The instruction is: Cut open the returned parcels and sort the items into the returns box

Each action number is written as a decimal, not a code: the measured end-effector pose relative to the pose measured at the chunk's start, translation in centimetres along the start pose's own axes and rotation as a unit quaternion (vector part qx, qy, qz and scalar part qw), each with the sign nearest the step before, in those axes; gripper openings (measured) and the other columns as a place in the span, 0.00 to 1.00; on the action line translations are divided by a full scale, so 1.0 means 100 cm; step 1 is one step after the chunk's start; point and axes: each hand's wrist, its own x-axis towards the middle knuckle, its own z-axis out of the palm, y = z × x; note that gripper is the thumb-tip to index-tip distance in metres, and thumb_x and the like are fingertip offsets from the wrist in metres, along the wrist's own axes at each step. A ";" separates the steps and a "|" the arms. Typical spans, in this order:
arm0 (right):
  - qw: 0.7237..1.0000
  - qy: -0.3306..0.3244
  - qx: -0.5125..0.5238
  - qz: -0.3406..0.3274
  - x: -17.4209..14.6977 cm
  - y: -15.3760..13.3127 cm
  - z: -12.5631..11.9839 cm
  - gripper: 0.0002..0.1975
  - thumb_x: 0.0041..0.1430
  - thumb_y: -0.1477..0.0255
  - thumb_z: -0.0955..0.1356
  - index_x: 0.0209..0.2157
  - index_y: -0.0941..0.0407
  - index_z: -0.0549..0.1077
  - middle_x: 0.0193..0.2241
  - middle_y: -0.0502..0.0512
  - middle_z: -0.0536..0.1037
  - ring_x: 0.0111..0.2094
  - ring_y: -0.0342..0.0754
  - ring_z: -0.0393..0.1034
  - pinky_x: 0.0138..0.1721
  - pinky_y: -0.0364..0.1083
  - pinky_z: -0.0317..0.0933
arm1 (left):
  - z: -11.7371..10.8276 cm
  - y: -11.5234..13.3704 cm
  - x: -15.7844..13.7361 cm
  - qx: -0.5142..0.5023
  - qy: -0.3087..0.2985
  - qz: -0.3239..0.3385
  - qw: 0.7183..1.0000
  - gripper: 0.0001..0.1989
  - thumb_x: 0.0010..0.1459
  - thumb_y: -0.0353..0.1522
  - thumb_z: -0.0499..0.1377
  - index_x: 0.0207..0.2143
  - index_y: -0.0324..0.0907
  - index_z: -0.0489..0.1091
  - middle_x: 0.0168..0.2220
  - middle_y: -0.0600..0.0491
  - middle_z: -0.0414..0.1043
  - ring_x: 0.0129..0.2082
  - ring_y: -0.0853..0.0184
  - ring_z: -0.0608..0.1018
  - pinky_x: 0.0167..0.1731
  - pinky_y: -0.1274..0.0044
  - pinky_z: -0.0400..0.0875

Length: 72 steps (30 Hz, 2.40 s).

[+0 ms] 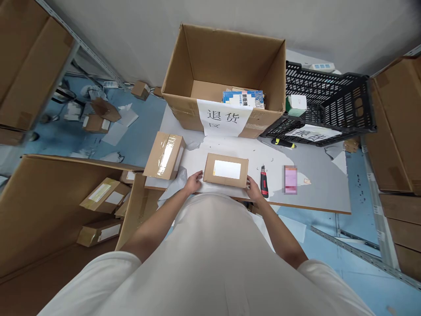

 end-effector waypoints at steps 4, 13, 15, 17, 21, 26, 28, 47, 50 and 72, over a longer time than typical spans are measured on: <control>0.999 -0.025 0.020 -0.016 -0.009 -0.001 0.007 0.29 0.51 0.70 0.68 0.56 0.54 0.62 0.48 0.59 0.75 0.46 0.50 0.70 0.49 0.53 0.64 | 0.003 0.003 -0.010 -0.002 -0.033 0.013 0.999 0.28 0.45 0.34 0.62 0.52 0.40 0.68 0.48 0.47 0.74 0.49 0.59 0.75 0.48 0.67 0.71; 0.990 0.077 -0.114 -0.036 -0.004 -0.051 -0.013 0.28 0.62 0.53 0.54 0.41 0.59 0.74 0.38 0.62 0.77 0.41 0.54 0.70 0.45 0.52 0.62 | -0.004 0.059 -0.012 0.101 0.060 0.099 0.988 0.22 0.55 0.45 0.56 0.44 0.38 0.72 0.39 0.46 0.73 0.35 0.65 0.75 0.37 0.72 0.73; 0.988 0.096 -0.117 -0.021 0.003 -0.057 -0.013 0.31 0.62 0.51 0.53 0.42 0.59 0.74 0.40 0.63 0.77 0.43 0.55 0.70 0.46 0.51 0.62 | 0.001 0.067 -0.009 0.112 0.077 0.097 0.986 0.21 0.56 0.45 0.56 0.44 0.39 0.72 0.39 0.46 0.73 0.34 0.65 0.75 0.39 0.71 0.72; 0.990 0.097 -0.101 -0.008 0.010 -0.055 -0.015 0.32 0.63 0.51 0.51 0.44 0.59 0.74 0.40 0.63 0.77 0.43 0.54 0.70 0.47 0.51 0.61 | 0.006 0.072 -0.005 0.123 0.098 0.091 0.983 0.20 0.57 0.44 0.55 0.45 0.39 0.71 0.39 0.46 0.73 0.34 0.65 0.75 0.41 0.70 0.72; 0.976 0.142 -0.157 0.057 0.015 -0.031 -0.029 0.27 0.63 0.57 0.54 0.50 0.60 0.70 0.45 0.64 0.75 0.46 0.53 0.69 0.49 0.51 0.61 | 0.010 0.078 -0.004 0.142 0.127 0.091 0.977 0.20 0.60 0.41 0.52 0.48 0.37 0.69 0.43 0.43 0.71 0.38 0.63 0.76 0.44 0.68 0.71; 0.906 0.155 -0.310 0.243 0.004 0.006 -0.048 0.34 0.49 0.64 0.70 0.57 0.57 0.60 0.54 0.68 0.64 0.56 0.62 0.60 0.50 0.58 0.59 | 0.009 0.083 -0.022 0.231 0.159 0.232 0.931 0.21 0.61 0.38 0.52 0.54 0.38 0.64 0.52 0.40 0.65 0.54 0.57 0.69 0.53 0.63 0.65; 0.907 0.130 -0.305 0.260 0.001 0.014 -0.054 0.32 0.48 0.66 0.69 0.55 0.57 0.61 0.51 0.67 0.67 0.52 0.61 0.65 0.49 0.58 0.60 | 0.010 0.084 -0.030 0.277 0.106 0.311 0.903 0.20 0.60 0.37 0.53 0.54 0.39 0.64 0.54 0.40 0.65 0.57 0.56 0.66 0.56 0.62 0.62; 0.784 -0.219 -0.516 -0.267 0.027 -0.175 -0.019 0.30 0.64 0.77 0.56 0.65 0.44 0.48 0.47 0.57 0.73 0.41 0.51 0.72 0.40 0.46 0.62 | 0.028 0.061 -0.018 0.362 -0.047 0.386 0.847 0.22 0.63 0.24 0.44 0.58 0.40 0.61 0.59 0.44 0.63 0.64 0.62 0.58 0.60 0.61 0.58; 0.762 -0.215 -0.554 -0.258 0.029 -0.179 -0.017 0.32 0.63 0.79 0.56 0.66 0.43 0.46 0.48 0.59 0.72 0.40 0.52 0.72 0.39 0.47 0.62 | 0.030 0.059 -0.018 0.352 -0.038 0.391 0.850 0.22 0.63 0.24 0.44 0.58 0.39 0.61 0.59 0.43 0.64 0.64 0.62 0.58 0.60 0.61 0.57; 0.742 -0.152 -0.644 -0.109 -0.027 -0.146 -0.136 0.38 0.53 0.87 0.58 0.63 0.44 0.57 0.36 0.63 0.76 0.29 0.52 0.74 0.31 0.48 0.60 | 0.034 0.059 -0.010 0.339 -0.052 0.365 0.865 0.26 0.59 0.22 0.43 0.58 0.41 0.63 0.58 0.45 0.66 0.63 0.63 0.61 0.61 0.62 0.57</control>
